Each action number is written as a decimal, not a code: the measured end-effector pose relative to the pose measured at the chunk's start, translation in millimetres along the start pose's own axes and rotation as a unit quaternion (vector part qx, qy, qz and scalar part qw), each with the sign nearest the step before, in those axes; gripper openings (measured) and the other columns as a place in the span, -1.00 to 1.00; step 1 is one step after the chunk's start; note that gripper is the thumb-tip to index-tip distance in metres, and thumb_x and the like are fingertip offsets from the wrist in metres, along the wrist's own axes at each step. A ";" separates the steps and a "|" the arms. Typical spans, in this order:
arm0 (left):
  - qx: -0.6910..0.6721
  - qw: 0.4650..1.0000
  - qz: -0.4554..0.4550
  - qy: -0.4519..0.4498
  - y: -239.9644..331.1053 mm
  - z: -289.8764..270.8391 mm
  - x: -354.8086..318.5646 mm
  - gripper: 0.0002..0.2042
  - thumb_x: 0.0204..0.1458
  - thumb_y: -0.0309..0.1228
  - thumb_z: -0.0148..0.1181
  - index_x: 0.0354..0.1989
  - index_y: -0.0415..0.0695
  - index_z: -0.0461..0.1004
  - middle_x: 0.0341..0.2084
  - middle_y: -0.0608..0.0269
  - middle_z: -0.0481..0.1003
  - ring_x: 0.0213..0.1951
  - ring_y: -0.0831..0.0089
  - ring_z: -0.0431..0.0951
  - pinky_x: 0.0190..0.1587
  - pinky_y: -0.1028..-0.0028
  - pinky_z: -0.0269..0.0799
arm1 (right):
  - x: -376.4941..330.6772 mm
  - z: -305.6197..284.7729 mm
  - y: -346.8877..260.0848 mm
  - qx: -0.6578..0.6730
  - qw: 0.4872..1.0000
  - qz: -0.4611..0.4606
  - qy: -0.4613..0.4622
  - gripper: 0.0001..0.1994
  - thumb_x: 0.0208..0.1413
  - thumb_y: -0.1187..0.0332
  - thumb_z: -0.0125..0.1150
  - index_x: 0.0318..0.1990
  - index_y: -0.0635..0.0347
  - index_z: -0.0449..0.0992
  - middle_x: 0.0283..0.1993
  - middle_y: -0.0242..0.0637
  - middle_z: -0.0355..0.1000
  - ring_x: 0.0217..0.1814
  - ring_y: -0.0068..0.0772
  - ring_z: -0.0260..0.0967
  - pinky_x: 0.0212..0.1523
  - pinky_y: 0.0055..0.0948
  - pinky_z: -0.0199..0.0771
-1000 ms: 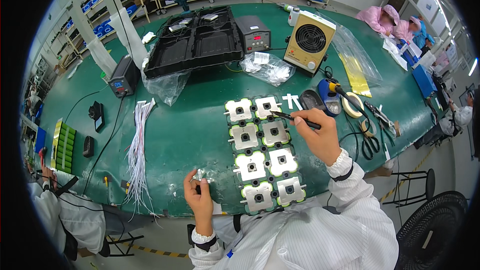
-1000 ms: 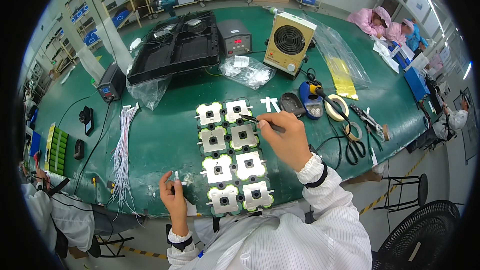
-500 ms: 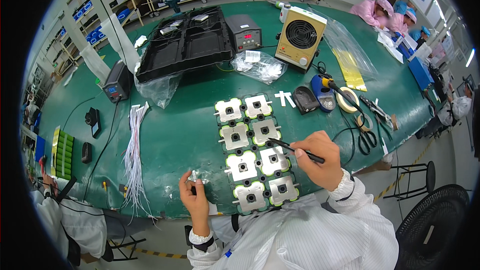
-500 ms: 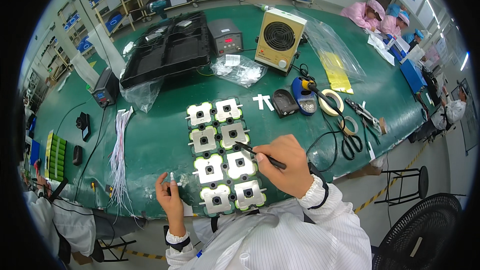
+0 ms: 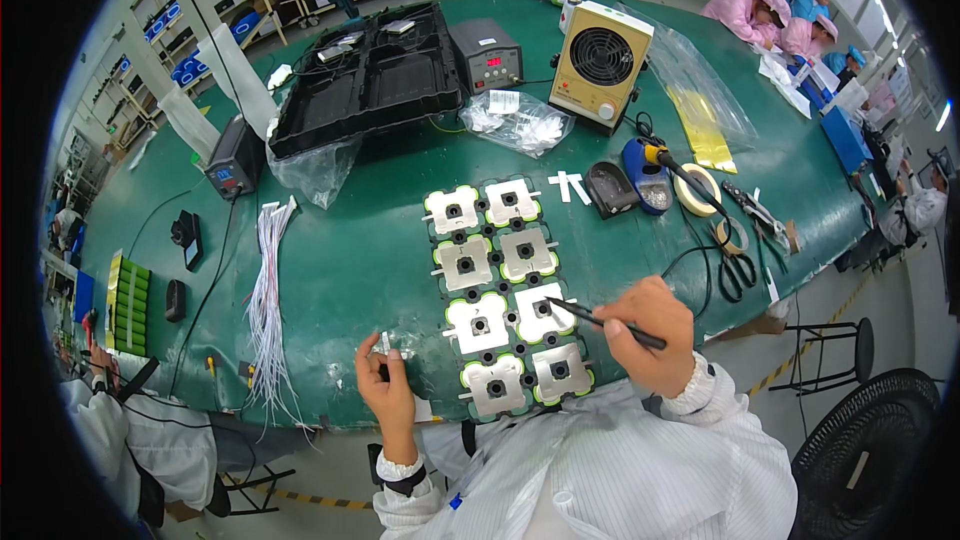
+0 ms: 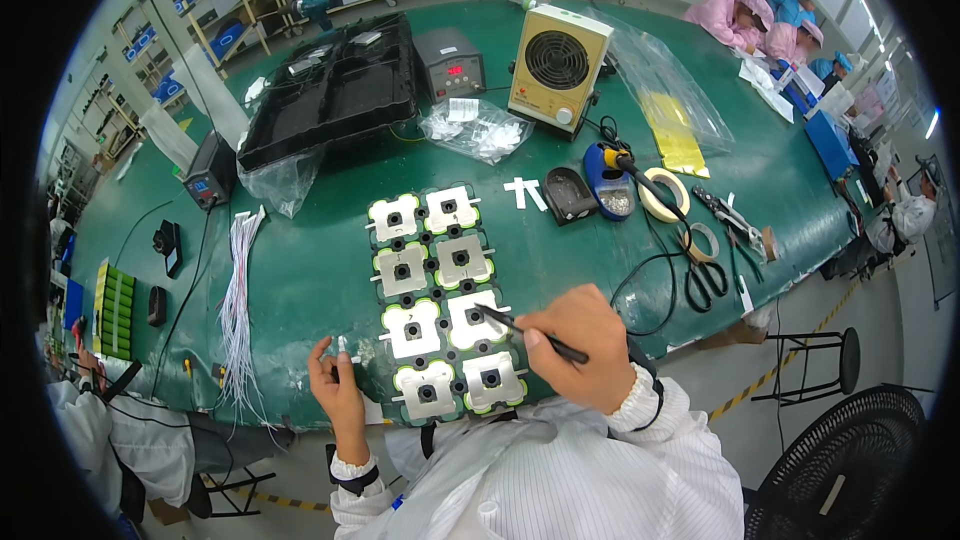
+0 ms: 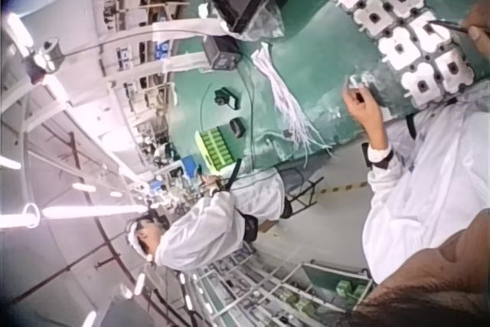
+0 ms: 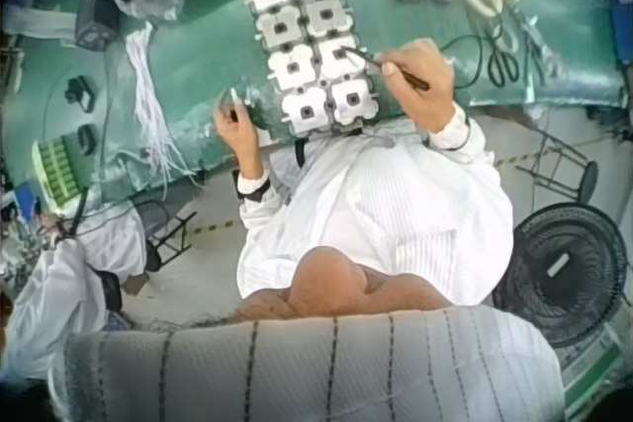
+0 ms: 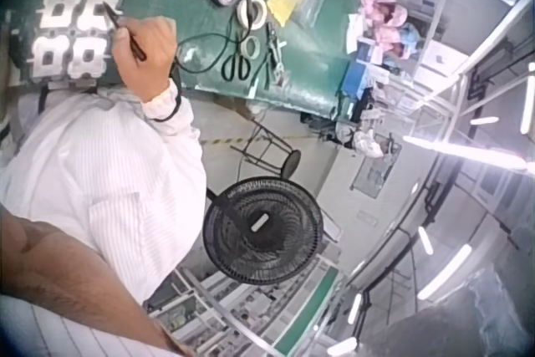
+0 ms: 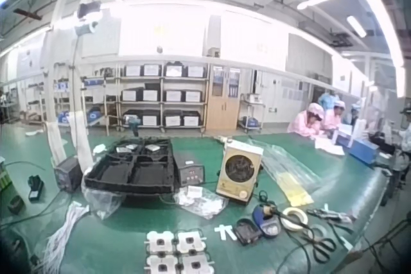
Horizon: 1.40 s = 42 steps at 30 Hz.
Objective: The recorder is soldering wire connections onto a battery pack assembly at an industrial electronics workstation.
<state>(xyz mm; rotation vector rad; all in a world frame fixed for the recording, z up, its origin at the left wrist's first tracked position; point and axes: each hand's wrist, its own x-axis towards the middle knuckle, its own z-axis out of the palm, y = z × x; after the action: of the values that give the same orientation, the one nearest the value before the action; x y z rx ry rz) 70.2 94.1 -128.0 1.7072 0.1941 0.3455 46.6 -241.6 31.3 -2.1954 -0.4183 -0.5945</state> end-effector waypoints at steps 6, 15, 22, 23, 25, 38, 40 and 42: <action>0.000 1.000 0.001 0.000 0.4 1.8 -0.1 -0.65 0.26 -0.53 0.16 0.20 -0.29 0.39 -0.53 0.48 0.30 -0.41 0.68 0.24 -0.24 0.60 0.18 | -18.9 -4.8 -9.1 0.010 0.999 -0.026 -0.036 -0.85 -0.04 0.53 0.32 -0.26 0.25 0.67 -0.41 -0.31 0.55 -0.37 -0.31 0.45 -0.20 -0.30 0.36; 0.004 1.000 0.008 -0.002 -2.4 0.2 -0.6 -0.65 0.26 -0.53 0.16 0.21 -0.28 0.39 -0.53 0.48 0.29 -0.42 0.67 0.23 -0.26 0.60 0.17 | -22.0 -5.5 -10.0 -0.004 0.999 -0.013 -0.046 -0.85 -0.03 0.55 0.31 -0.26 0.27 0.66 -0.42 -0.30 0.54 -0.40 -0.30 0.42 -0.22 -0.29 0.32; 0.017 1.000 0.002 -0.001 -3.5 -0.3 -0.8 -0.65 0.27 -0.51 0.15 0.21 -0.29 0.39 -0.54 0.47 0.30 -0.43 0.68 0.23 -0.29 0.60 0.15 | -25.9 -5.1 -9.5 0.007 0.999 -0.017 -0.032 -0.85 -0.03 0.56 0.31 -0.26 0.28 0.66 -0.43 -0.30 0.52 -0.41 -0.30 0.42 -0.23 -0.30 0.32; 0.017 1.000 0.001 -0.002 -4.4 -0.3 -0.8 -0.65 0.27 -0.51 0.15 0.21 -0.29 0.39 -0.54 0.47 0.30 -0.43 0.68 0.23 -0.29 0.60 0.15 | -26.8 -6.1 -9.6 0.008 0.999 -0.021 -0.034 -0.85 -0.03 0.56 0.31 -0.26 0.28 0.66 -0.43 -0.30 0.52 -0.41 -0.31 0.42 -0.24 -0.30 0.32; 0.009 1.000 0.000 0.001 -6.6 -0.1 -0.4 -0.65 0.27 -0.51 0.15 0.21 -0.29 0.39 -0.54 0.48 0.30 -0.43 0.68 0.23 -0.29 0.61 0.15 | -29.2 -8.8 -10.5 0.010 0.999 -0.021 -0.036 -0.85 -0.03 0.56 0.32 -0.26 0.28 0.66 -0.43 -0.31 0.52 -0.41 -0.31 0.42 -0.25 -0.30 0.32; 0.016 1.000 0.006 0.005 -5.5 0.7 -0.5 -0.64 0.27 -0.52 0.15 0.22 -0.28 0.37 -0.55 0.48 0.29 -0.45 0.70 0.22 -0.34 0.62 0.12 | -41.9 -21.6 -12.5 0.061 0.996 -0.048 -0.051 -0.86 -0.07 0.55 0.30 -0.29 0.30 0.66 -0.48 -0.33 0.49 -0.43 -0.31 0.42 -0.28 -0.30 0.32; 0.009 1.000 0.010 0.003 -4.8 0.6 -0.7 -0.64 0.27 -0.52 0.15 0.22 -0.27 0.36 -0.55 0.48 0.28 -0.45 0.70 0.21 -0.35 0.62 0.11 | -42.6 -21.5 -12.7 0.061 0.996 -0.047 -0.053 -0.85 -0.07 0.55 0.31 -0.29 0.30 0.66 -0.48 -0.33 0.49 -0.43 -0.31 0.42 -0.29 -0.30 0.31; 0.009 1.000 0.009 0.003 -4.6 0.9 -0.9 -0.64 0.27 -0.52 0.15 0.22 -0.27 0.36 -0.55 0.48 0.28 -0.45 0.70 0.21 -0.35 0.62 0.11 | -42.5 -20.3 -12.9 0.054 0.997 -0.042 -0.047 -0.85 -0.08 0.56 0.30 -0.29 0.30 0.66 -0.48 -0.33 0.48 -0.43 -0.30 0.42 -0.29 -0.30 0.31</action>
<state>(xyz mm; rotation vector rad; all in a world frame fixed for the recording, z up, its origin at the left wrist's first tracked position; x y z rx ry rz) 69.9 93.8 -132.7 1.7265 0.1864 0.3637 -0.6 -253.6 27.8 -2.1159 -0.5824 -0.5035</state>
